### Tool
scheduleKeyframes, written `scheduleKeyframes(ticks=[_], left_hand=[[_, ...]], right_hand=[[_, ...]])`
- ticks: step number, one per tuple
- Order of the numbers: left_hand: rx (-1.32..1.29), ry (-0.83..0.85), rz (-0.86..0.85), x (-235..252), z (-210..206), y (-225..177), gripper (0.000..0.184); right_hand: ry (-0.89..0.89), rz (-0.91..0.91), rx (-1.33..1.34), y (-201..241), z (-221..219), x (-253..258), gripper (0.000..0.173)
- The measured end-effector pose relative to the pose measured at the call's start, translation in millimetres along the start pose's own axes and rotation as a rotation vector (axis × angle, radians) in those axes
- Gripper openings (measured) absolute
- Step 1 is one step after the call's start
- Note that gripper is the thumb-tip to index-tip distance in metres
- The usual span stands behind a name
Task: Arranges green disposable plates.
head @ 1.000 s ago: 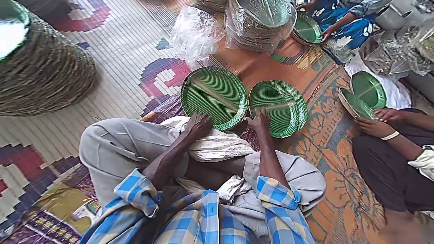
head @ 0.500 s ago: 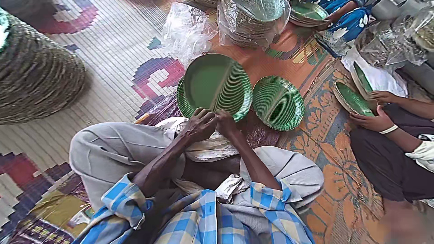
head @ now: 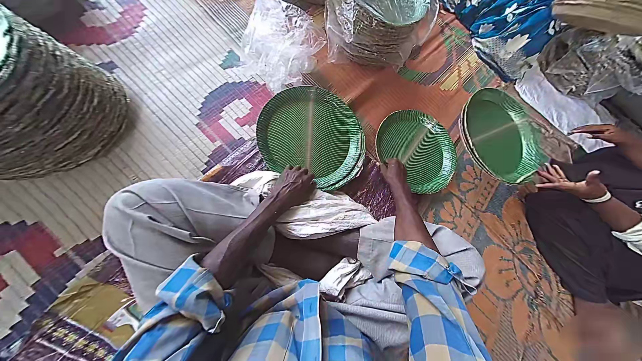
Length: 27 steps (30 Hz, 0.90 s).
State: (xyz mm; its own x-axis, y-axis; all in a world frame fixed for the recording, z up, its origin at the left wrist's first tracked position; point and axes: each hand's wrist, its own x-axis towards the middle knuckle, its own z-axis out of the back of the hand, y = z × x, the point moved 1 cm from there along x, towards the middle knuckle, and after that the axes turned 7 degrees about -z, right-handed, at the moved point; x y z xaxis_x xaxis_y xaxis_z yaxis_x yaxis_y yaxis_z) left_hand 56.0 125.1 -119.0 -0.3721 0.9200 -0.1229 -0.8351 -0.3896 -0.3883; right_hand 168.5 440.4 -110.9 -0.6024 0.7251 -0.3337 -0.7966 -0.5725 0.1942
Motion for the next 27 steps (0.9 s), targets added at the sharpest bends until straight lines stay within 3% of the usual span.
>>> scheduleKeyframes(ticks=[15, 18, 20, 22, 24, 25, 27], left_hand=[[-0.03, -0.013, -0.021, -3, 2, 0, 0.033], [-0.041, 0.027, 0.001, -2, 3, -1, 0.034], [-0.042, 0.02, 0.003, -1, 5, -1, 0.035], [-0.036, -0.182, -0.082, -4, 2, -1, 0.032], [0.024, -0.594, -0.259, -8, 3, -3, 0.028], [0.054, -0.777, -0.331, -10, 5, -4, 0.027], [0.107, -0.974, -0.422, -13, 10, -9, 0.027]], right_hand=[[-0.034, -0.017, 0.278, -7, 3, 5, 0.03], [-0.082, -0.14, 0.293, -6, 3, 5, 0.031], [-0.217, -0.225, 0.412, -1, 13, 5, 0.034], [-0.413, -0.112, 0.406, 16, 41, -12, 0.036], [-0.717, 0.262, 0.375, 40, 59, -37, 0.033], [-0.787, 0.478, 0.407, 56, 61, -50, 0.031], [-0.643, 0.758, 0.44, 88, 43, -79, 0.024]])
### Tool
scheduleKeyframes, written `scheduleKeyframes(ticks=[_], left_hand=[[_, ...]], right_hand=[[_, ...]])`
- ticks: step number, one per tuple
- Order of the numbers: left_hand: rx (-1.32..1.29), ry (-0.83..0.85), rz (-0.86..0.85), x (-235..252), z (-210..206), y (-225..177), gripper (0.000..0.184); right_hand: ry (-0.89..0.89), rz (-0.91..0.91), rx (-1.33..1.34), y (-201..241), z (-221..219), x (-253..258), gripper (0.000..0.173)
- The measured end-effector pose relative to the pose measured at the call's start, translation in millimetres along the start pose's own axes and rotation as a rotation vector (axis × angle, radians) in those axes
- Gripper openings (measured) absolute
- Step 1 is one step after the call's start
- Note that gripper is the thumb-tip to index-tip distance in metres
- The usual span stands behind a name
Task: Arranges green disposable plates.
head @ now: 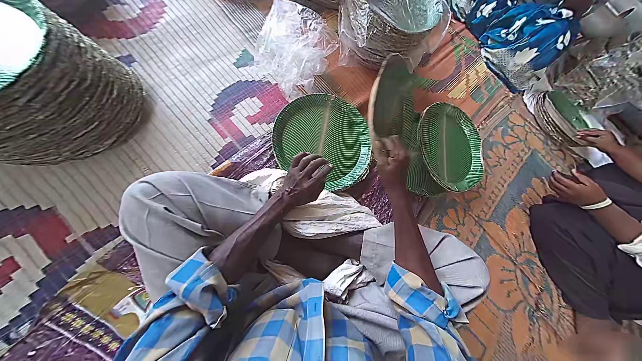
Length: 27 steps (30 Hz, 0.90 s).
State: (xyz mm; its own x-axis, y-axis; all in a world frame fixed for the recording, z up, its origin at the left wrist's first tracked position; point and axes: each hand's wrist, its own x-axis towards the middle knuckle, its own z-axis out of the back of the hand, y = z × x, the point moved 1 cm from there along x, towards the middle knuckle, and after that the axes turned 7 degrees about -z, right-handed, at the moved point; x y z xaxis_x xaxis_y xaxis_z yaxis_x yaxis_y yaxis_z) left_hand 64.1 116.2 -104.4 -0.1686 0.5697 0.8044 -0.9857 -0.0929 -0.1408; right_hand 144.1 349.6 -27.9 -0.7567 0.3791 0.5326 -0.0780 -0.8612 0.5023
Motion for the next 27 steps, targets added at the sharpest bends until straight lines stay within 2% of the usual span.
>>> scheduleKeyframes(ticks=[2, 3, 5, 6, 7, 8, 10, 11, 13, 15, 18, 27], left_hand=[[0.057, -0.017, -0.031, 2, 3, -3, 0.029], [0.072, 0.041, -0.008, 3, 4, -5, 0.029], [0.045, 0.333, 0.129, -2, 3, -3, 0.031], [0.003, 0.555, 0.244, -6, 2, 0, 0.031], [-0.035, 0.787, 0.371, -7, 0, 3, 0.03], [-0.046, 0.953, 0.457, -6, -4, 5, 0.032], [-0.053, 1.024, 0.487, -5, -11, 6, 0.034], [-0.052, 1.026, 0.492, -3, -10, 6, 0.037], [-0.057, 1.056, 0.515, 1, -7, 4, 0.039], [-0.065, 1.055, 0.529, 3, -4, 3, 0.039], [-0.085, 1.003, 0.537, -1, -2, 5, 0.038], [-0.092, 1.011, 0.527, -1, -3, 5, 0.037]], right_hand=[[0.303, 0.055, 0.093, 25, -37, -29, 0.017], [0.479, 0.053, 0.115, 31, -54, -43, 0.014], [0.834, -0.028, 0.093, 26, -78, -57, 0.018], [0.886, -0.078, 0.062, 19, -80, -57, 0.02], [0.8, -0.118, 0.03, 9, -72, -53, 0.022], [0.622, -0.163, 0.004, -5, -59, -44, 0.022], [0.306, -0.309, -0.114, -43, -35, -23, 0.028], [0.255, -0.413, -0.204, -61, -24, -17, 0.033], [0.339, -0.641, -0.37, -88, -14, -18, 0.043], [0.45, -0.767, -0.434, -98, -18, -26, 0.041], [0.425, -0.82, -0.397, -104, -25, -28, 0.031], [0.382, -0.826, -0.378, -106, -24, -32, 0.032]])
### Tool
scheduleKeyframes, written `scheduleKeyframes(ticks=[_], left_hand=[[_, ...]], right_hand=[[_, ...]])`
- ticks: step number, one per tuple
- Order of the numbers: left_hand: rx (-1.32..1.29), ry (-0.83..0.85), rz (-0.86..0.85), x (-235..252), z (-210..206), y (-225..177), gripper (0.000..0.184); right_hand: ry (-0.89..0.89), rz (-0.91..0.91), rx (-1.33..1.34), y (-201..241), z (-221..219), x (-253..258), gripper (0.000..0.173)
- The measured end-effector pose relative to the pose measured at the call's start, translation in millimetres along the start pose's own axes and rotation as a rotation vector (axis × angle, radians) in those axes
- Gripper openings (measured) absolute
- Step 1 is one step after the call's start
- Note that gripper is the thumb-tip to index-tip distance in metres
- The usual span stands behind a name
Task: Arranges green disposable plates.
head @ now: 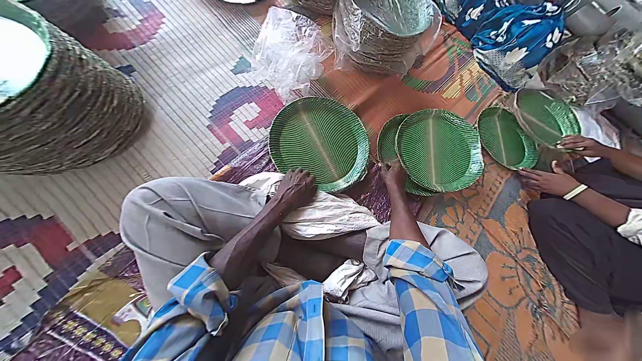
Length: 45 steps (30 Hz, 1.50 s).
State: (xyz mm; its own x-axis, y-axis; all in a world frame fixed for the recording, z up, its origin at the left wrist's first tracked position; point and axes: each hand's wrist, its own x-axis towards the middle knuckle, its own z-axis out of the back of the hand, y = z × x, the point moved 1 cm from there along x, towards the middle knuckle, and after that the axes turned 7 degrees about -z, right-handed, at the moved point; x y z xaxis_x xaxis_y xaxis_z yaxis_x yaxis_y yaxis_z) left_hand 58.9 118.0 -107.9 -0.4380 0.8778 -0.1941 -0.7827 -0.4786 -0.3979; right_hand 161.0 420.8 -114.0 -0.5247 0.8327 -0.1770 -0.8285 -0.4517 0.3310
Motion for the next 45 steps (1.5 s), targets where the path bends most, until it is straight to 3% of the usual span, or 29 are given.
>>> scheduleKeyframes(ticks=[5, 8, 10, 12, 13, 14, 16, 18, 20, 22, 23, 25, 28, 33, 35, 37, 38, 40, 43, 45], left_hand=[[0.01, 0.024, 0.006, 1, -3, 2, 0.039], [0.002, 0.015, -0.005, 2, -3, 2, 0.04], [-0.003, -0.21, -0.116, -2, -5, 3, 0.036], [0.054, -0.661, -0.336, -6, -4, 0, 0.033], [0.088, -0.871, -0.432, -7, -2, -2, 0.031], [0.109, -1.003, -0.503, -7, 1, -4, 0.029], [0.152, -1.097, -0.55, -9, 6, -9, 0.028], [0.172, -1.004, -0.466, -11, 7, -8, 0.03], [0.145, -0.653, -0.278, -14, 6, -1, 0.032], [0.093, -0.153, -0.023, -11, 7, 4, 0.033], [0.077, -0.017, 0.05, -8, 8, 3, 0.034], [0.043, 0.033, 0.102, -4, 12, -3, 0.037], [0.041, 0.035, 0.146, -4, 17, -7, 0.041], [0.034, -0.013, 0.16, -11, 18, -1, 0.042], [0.039, 0.005, 0.157, -9, 13, 2, 0.042], [0.051, 0.015, 0.124, -6, 9, 4, 0.041], [0.047, -0.026, 0.089, -7, 7, 5, 0.04], [0.015, -0.305, -0.035, -10, 5, 7, 0.035], [0.022, -0.821, -0.159, -11, 15, 8, 0.033], [0.0, -0.939, -0.057, -15, 31, 15, 0.041]], right_hand=[[0.044, -0.127, 0.04, 0, 3, 6, 0.032], [-0.058, -0.193, 0.147, 4, 17, 9, 0.034], [-0.22, -0.014, 0.18, 21, 40, 0, 0.033], [-0.421, 0.4, 0.276, 43, 53, -23, 0.031], [-0.435, 0.6, 0.349, 57, 53, -39, 0.029], [-0.37, 0.759, 0.425, 70, 45, -57, 0.027], [-0.071, 0.927, 0.443, 89, 21, -94, 0.02], [0.202, 0.992, 0.348, 102, -6, -110, 0.013], [0.332, 0.936, 0.242, 94, -22, -100, 0.016], [0.161, 0.768, 0.198, 69, -18, -72, 0.024], [0.025, 0.639, 0.175, 58, -13, -52, 0.027], [-0.09, 0.341, 0.061, 39, 2, -21, 0.031], [0.032, 0.08, -0.203, 17, -6, -6, 0.043], [-0.045, -0.085, -0.039, 16, 1, -5, 0.029], [-0.199, -0.081, 0.143, 15, 20, 2, 0.031], [-0.419, 0.059, 0.253, 25, 49, -2, 0.031], [-0.533, 0.175, 0.3, 32, 61, -10, 0.029], [-0.612, 0.466, 0.394, 51, 70, -35, 0.026], [-0.325, 0.802, 0.39, 82, 41, -88, 0.02], [-0.05, 0.953, 0.288, 100, 1, -114, 0.015]])
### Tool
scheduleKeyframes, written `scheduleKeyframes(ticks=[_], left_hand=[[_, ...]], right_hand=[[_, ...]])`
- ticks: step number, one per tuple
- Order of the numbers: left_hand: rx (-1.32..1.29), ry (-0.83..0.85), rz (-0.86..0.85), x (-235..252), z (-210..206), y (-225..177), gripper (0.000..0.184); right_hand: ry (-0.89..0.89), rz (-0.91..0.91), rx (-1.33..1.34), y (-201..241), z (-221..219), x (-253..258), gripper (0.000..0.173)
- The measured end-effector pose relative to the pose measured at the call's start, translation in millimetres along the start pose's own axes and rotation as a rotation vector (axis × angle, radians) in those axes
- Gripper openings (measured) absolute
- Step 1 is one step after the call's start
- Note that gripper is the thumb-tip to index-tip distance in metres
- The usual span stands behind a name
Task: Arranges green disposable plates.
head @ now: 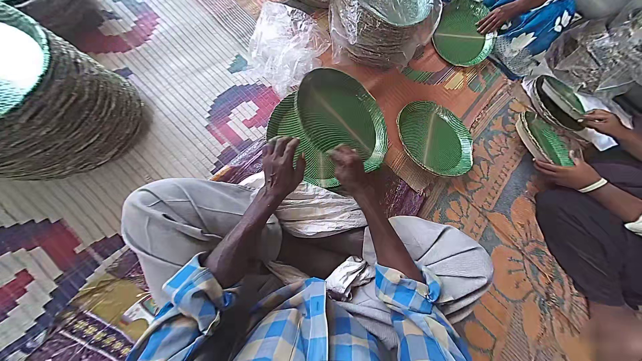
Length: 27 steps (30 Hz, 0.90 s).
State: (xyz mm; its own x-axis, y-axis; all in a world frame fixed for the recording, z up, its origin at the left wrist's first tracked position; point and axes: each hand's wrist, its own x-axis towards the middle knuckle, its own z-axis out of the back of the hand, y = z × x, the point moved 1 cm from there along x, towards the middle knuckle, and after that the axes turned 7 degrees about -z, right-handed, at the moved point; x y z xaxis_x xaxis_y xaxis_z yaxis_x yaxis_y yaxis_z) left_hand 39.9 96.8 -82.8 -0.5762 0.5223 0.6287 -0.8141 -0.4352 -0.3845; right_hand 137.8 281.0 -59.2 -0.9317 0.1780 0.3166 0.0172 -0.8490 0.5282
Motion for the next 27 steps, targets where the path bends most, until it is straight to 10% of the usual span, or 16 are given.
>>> scheduleKeyframes(ticks=[4, 10, 16, 27], left_hand=[[-0.048, 0.009, 0.485, 15, 16, 44, 0.057], [-0.548, 0.191, 1.038, 15, -23, 81, 0.05], [-0.835, 0.184, 1.215, 7, -19, 74, 0.046], [-1.167, -0.104, 1.261, 23, 48, 39, 0.035]], right_hand=[[0.583, -0.039, 0.089, -6, -60, -6, 0.021], [-0.129, -0.542, 0.026, -69, 14, 4, 0.039], [0.028, -0.983, 0.081, -84, -24, 2, 0.068], [-0.306, -0.515, 0.619, -42, 14, 7, 0.043]])
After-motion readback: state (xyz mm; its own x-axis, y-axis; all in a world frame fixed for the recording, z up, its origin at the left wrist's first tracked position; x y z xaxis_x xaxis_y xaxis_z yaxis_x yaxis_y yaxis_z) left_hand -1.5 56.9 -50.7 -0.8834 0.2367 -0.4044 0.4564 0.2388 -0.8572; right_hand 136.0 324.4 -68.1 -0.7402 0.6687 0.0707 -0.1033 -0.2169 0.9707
